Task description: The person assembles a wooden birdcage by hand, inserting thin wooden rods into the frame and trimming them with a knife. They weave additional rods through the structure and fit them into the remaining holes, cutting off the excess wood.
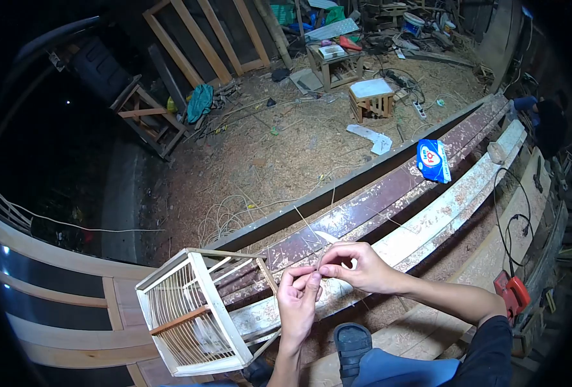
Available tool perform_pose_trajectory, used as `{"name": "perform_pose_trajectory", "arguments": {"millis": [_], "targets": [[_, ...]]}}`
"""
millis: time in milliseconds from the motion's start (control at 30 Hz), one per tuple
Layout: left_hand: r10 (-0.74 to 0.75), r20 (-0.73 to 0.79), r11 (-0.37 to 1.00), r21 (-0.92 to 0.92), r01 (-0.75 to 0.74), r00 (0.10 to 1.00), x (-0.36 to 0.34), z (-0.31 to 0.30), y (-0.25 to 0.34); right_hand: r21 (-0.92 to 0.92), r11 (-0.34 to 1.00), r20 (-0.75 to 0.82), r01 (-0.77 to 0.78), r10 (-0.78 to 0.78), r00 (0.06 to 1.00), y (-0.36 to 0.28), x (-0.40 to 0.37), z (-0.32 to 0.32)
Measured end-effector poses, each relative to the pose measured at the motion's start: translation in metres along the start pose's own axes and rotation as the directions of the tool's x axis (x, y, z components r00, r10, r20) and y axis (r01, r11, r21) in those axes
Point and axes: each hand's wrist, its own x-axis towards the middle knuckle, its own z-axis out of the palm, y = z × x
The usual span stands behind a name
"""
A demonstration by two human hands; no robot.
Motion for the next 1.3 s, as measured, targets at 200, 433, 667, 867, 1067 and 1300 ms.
{"name": "perform_pose_trajectory", "arguments": {"millis": [200,433,667,867,1067,1300], "targets": [[-0.010,0.095,0.998,0.058,0.005,0.995,-0.013,-0.007,0.019,-0.495,0.853,0.062,0.163,-0.152,0.986,-0.031,-0.002,0.001],[0.088,-0.092,0.993,-0.065,-0.094,0.992,-0.018,-0.020,0.028,-0.633,0.750,0.128,0.192,-0.143,0.981,-0.051,-0.004,0.008],[0.083,-0.058,0.991,-0.103,-0.088,0.995,-0.028,-0.011,0.016,-0.006,1.000,-0.061,0.021,-0.021,0.998,-0.068,0.002,0.024],[0.130,-0.053,0.991,-0.028,-0.131,0.990,-0.035,-0.005,0.020,0.092,0.991,-0.111,0.098,-0.087,0.990,-0.072,0.007,0.032],[0.223,-0.020,0.972,0.078,-0.221,0.975,-0.041,-0.010,0.020,0.440,0.898,-0.053,0.029,-0.006,0.999,-0.098,0.014,0.036],[0.318,0.016,0.933,0.170,-0.316,0.948,-0.053,-0.005,0.059,0.465,0.877,-0.036,0.123,-0.120,0.992,-0.146,0.024,0.065]]}}
